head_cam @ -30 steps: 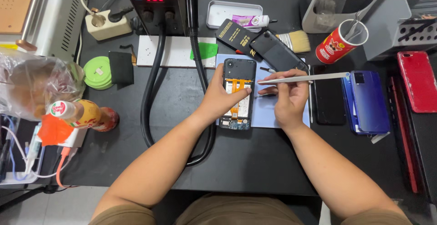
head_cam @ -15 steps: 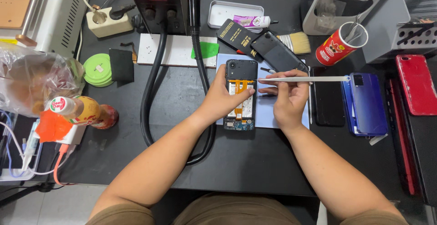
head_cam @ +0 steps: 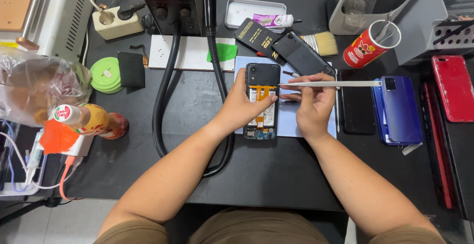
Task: The person uses a screwdriver to remove screws from a disassembled smartphone, then uses tweezers to lift and remove the motherboard. The motherboard is placed on the work surface while the phone chassis remains open.
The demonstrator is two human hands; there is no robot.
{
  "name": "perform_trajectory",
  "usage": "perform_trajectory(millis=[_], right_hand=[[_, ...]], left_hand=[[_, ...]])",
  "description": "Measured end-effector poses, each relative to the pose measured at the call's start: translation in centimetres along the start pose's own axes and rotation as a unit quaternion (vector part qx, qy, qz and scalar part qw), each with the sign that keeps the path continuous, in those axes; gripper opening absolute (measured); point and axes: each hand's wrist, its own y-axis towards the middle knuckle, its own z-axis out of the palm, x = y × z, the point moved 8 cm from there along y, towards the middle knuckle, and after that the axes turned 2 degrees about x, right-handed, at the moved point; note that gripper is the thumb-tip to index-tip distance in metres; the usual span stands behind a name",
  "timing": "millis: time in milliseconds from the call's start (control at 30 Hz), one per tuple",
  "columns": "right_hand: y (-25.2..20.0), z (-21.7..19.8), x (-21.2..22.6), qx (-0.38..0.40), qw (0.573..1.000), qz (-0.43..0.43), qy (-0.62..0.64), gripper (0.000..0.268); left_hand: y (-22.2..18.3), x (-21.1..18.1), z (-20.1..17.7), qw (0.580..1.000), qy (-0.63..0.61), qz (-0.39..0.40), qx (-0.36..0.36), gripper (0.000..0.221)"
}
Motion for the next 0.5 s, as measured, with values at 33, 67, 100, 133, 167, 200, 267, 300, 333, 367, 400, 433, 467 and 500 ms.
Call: perform_trajectory(millis=[33,67,100,133,167,200,267,300,333,367,400,433,467,500], right_hand=[[-0.1,0.0,0.0,-0.002,1.0,0.0,-0.001,0.019],[-0.1,0.0,-0.1,-0.004,1.0,0.0,-0.001,0.018],[-0.1,0.1,0.0,0.0,1.0,-0.005,-0.004,0.019],[-0.1,0.1,0.0,0.002,1.0,-0.01,-0.007,0.019],[-0.1,0.2,0.1,0.005,1.0,-0.015,-0.01,0.019],[0.0,0.2,0.1,0.007,1.0,-0.015,-0.009,0.019],[0.0,0.3,0.1,0.009,1.0,-0.014,-0.007,0.019],[-0.1,0.3,0.1,0.01,1.0,-0.015,-0.013,0.019],[0.0,0.4,0.1,0.012,1.0,-0.016,-0.018,0.018],[-0.1,0.5,0.1,0.015,0.999,-0.016,-0.024,0.018],[-0.2,0.7,0.4,0.02,0.998,-0.033,-0.043,0.018],[-0.5,1.0,0.5,0.025,0.997,-0.049,-0.061,0.017],[-0.6,1.2,0.8,0.03,0.994,-0.066,-0.081,0.017],[-0.6,1.4,0.9,0.04,0.992,-0.074,-0.093,0.016]], left_hand=[[0.0,0.0,-0.1,1.0,0.015,-0.005,-0.002,0.061],[0.0,-0.1,-0.1,1.0,0.02,-0.01,-0.003,0.061],[0.1,-0.1,-0.1,1.0,0.024,-0.015,-0.005,0.062],[0.2,0.0,-0.2,0.999,0.029,-0.019,-0.005,0.063],[0.1,-0.2,-0.1,1.0,0.028,-0.007,-0.005,0.061],[-0.1,-0.4,0.1,1.0,0.027,0.007,-0.004,0.06],[0.0,-0.5,0.1,0.999,0.031,0.022,-0.003,0.059],[0.0,-0.4,0.0,0.999,0.035,0.022,-0.002,0.059],[0.1,-0.4,0.0,0.999,0.039,0.022,-0.003,0.06],[0.1,-0.4,-0.1,0.999,0.044,0.023,-0.005,0.059],[0.1,-0.4,-0.1,0.999,0.047,0.022,-0.008,0.059],[0.0,-0.4,-0.1,0.998,0.05,0.021,-0.011,0.059],[-0.1,-0.6,-0.1,0.998,0.055,0.029,-0.013,0.058],[-0.3,-0.8,0.0,0.997,0.061,0.038,-0.015,0.058]])
